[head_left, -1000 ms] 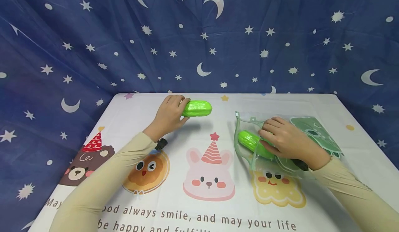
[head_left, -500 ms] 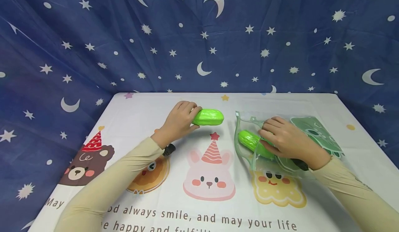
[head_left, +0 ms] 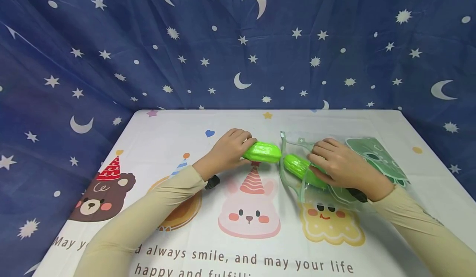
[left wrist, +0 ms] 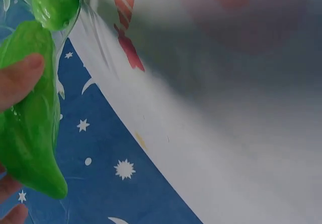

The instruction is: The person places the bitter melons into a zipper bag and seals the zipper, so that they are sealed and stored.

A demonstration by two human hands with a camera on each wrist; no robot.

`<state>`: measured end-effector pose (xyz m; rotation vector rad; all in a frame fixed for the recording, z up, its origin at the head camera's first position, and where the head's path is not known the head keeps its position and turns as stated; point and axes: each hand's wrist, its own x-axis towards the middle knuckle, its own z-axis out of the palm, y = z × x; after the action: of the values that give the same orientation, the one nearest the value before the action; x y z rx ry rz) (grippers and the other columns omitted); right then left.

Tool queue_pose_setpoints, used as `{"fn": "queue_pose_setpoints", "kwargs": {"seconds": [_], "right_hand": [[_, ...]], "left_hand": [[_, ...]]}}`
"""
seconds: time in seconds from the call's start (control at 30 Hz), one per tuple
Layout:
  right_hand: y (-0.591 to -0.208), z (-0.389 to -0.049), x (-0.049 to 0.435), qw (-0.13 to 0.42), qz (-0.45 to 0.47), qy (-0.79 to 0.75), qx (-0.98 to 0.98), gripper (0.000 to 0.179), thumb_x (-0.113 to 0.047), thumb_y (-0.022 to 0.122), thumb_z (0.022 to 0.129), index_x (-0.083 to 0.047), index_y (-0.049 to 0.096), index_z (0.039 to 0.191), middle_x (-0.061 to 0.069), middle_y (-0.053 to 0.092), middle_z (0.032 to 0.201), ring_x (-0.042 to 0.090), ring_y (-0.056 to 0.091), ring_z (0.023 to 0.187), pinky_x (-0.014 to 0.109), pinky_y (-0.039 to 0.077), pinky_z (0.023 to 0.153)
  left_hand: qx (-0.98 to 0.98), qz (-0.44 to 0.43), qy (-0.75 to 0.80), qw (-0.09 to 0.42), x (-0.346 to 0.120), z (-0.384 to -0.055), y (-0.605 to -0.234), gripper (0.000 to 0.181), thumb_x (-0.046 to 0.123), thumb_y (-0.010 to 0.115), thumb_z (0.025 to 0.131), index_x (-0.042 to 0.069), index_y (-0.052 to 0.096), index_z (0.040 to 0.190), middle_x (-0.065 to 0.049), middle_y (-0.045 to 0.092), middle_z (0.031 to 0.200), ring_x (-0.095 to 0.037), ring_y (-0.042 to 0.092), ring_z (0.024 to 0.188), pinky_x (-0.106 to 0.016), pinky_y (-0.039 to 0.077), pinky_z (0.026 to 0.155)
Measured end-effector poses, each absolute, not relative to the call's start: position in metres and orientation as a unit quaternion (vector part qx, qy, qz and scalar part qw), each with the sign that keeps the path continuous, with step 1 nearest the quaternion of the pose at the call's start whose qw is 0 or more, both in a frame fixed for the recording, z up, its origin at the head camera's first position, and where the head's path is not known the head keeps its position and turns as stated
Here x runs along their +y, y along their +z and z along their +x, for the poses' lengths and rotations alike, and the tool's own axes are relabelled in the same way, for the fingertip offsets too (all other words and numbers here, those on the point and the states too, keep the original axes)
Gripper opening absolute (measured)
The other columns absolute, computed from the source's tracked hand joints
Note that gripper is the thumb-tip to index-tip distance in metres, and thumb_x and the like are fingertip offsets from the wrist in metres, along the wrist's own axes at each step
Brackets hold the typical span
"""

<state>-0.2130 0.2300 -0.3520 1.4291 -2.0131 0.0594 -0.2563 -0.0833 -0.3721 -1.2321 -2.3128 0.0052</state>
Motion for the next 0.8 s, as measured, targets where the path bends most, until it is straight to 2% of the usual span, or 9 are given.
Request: {"fn": "queue_pose_setpoints", "kwargs": {"seconds": [0.3,0.8], "right_hand": [[-0.352,-0.213,0.229,0.334,0.549,0.028,-0.766,0.034,-0.026,0.036,0.098,-0.005,0.06,0.086,0.006,0.057,0.073,0.024,0.055,0.072,0.04,0.046,0.07],[-0.352,-0.213,0.229,0.333,0.549,0.023,-0.767,0.037,-0.027,0.035,0.099,-0.004,0.06,0.086,0.006,0.058,0.074,0.024,0.055,0.073,0.04,0.047,0.071]], "left_hand": [[-0.839,-0.496,0.006,0.224,-0.074,-0.256,-0.378,0.058,0.039,0.082,0.067,0.01,0.059,0.112,-0.004,0.059,0.104,-0.021,0.057,0.1,-0.032,0.044,0.096],[-0.84,-0.502,0.014,0.205,-0.061,-0.258,-0.384,0.056,0.038,0.08,0.07,0.011,0.059,0.115,-0.004,0.059,0.108,-0.02,0.057,0.102,-0.032,0.044,0.097]]}}
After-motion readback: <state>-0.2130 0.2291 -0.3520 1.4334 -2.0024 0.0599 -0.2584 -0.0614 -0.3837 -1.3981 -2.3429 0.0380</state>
